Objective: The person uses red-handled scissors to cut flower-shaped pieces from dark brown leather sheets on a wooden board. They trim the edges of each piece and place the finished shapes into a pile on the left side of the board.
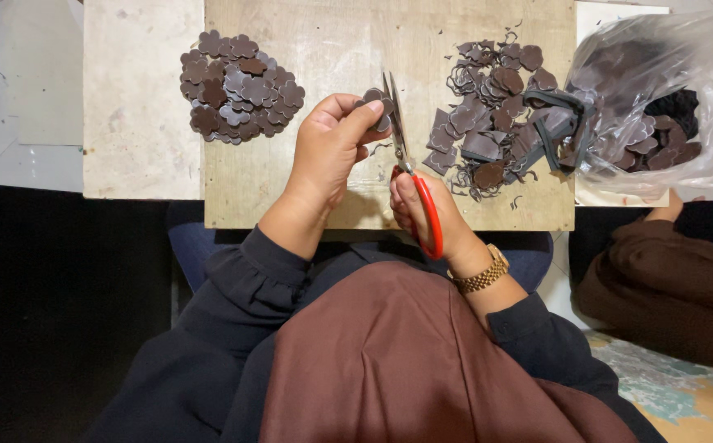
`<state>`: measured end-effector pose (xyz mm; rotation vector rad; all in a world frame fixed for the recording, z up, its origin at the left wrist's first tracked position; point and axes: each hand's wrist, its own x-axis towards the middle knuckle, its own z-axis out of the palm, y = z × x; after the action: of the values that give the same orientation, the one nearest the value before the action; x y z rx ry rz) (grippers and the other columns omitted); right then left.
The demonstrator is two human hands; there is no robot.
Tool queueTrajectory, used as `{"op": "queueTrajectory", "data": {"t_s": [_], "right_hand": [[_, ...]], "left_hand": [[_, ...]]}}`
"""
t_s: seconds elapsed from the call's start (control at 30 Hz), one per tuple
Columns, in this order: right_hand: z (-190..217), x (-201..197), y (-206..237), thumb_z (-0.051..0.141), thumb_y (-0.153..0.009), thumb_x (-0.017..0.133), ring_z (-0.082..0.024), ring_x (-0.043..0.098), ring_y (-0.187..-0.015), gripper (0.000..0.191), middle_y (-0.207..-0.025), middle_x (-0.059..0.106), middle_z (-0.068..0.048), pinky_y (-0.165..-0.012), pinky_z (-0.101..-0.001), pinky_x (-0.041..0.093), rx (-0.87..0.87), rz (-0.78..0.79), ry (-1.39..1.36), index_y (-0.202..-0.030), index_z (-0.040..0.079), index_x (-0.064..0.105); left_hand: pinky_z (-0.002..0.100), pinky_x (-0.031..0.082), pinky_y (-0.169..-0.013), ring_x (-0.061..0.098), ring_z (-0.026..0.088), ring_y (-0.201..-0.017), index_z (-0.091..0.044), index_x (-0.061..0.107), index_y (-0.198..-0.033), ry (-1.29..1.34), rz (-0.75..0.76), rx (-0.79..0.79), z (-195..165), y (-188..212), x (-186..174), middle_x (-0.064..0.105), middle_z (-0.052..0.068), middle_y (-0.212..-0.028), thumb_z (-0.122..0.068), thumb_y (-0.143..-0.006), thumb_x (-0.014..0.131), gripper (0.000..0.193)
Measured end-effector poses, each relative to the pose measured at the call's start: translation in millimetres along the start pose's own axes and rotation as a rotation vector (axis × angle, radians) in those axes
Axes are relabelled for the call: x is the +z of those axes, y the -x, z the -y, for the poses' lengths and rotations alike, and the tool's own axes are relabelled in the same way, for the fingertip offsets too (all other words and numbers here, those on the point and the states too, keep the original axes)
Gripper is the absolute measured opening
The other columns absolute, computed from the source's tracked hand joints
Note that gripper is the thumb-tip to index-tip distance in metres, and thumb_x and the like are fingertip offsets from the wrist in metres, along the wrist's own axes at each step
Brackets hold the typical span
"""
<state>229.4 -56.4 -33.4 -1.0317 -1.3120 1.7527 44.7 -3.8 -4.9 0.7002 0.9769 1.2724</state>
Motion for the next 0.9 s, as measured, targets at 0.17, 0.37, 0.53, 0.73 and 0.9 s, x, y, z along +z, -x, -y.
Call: {"op": "queueTrajectory", "data": {"t_s": [0.17, 0.37, 0.53, 0.73, 0.9], "right_hand": [[-1.9, -1.6, -0.2, 0.05, -0.104, 0.053, -0.005, 0.034, -0.053, 0.043, -0.068, 0.04, 0.006, -0.045, -0.0216, 0.028, 0.026, -0.003, -0.023, -0.087, 0.011, 0.049], [-6.2, -2.5, -1.9, 0.05, -0.102, 0.053, -0.005, 0.033, -0.051, 0.042, -0.067, 0.04, 0.006, -0.044, -0.022, 0.028, 0.081, -0.006, -0.022, -0.088, 0.011, 0.05], [-4.7, -4.4, -0.7, 0.054, -0.105, 0.046, -0.007, 0.041, -0.056, 0.046, -0.069, 0.046, 0.005, -0.05, -0.0234, 0.036, 0.072, 0.102, -0.045, -0.093, 0.01, 0.052], [-3.9, -5.4, -2.9, 0.055, -0.106, 0.042, -0.008, 0.043, -0.057, 0.048, -0.07, 0.047, 0.004, -0.052, -0.0238, 0.039, 0.077, 0.114, -0.035, -0.094, 0.01, 0.053], [-5.4, -3.1, -3.0, 0.056, -0.104, 0.045, -0.008, 0.04, -0.054, 0.049, -0.067, 0.044, 0.004, -0.048, -0.0239, 0.035, 0.081, 0.053, -0.016, -0.091, 0.01, 0.052]], "left_hand": [[0.019, 0.048, -0.06, 0.074, 0.009, -0.079, -0.008, 0.064, -0.1, 0.011, 0.034, 0.035, 0.8, -2.0, -3.1, 0.075, 0.002, -0.088, -0.018, -0.093, 0.073, 0.015], [0.02, 0.046, -0.059, 0.072, 0.008, -0.076, -0.005, 0.065, -0.104, -0.008, 0.019, 0.095, 0.5, -5.0, -7.2, 0.074, 0.002, -0.089, -0.011, -0.089, 0.077, 0.02], [0.02, 0.046, -0.058, 0.07, 0.008, -0.072, -0.003, 0.065, -0.101, -0.046, 0.019, 0.092, 2.3, -8.0, -9.6, 0.073, 0.003, -0.087, -0.009, -0.087, 0.077, 0.019], [0.02, 0.047, -0.057, 0.068, 0.007, -0.07, -0.002, 0.064, -0.1, -0.061, 0.033, 0.135, 8.8, -11.7, -7.0, 0.073, 0.004, -0.085, -0.008, -0.087, 0.076, 0.019], [0.02, 0.047, -0.057, 0.067, 0.007, -0.069, -0.002, 0.064, -0.1, -0.091, 0.029, 0.159, 9.8, -10.3, -6.4, 0.073, 0.004, -0.082, -0.009, -0.089, 0.076, 0.018]]}}
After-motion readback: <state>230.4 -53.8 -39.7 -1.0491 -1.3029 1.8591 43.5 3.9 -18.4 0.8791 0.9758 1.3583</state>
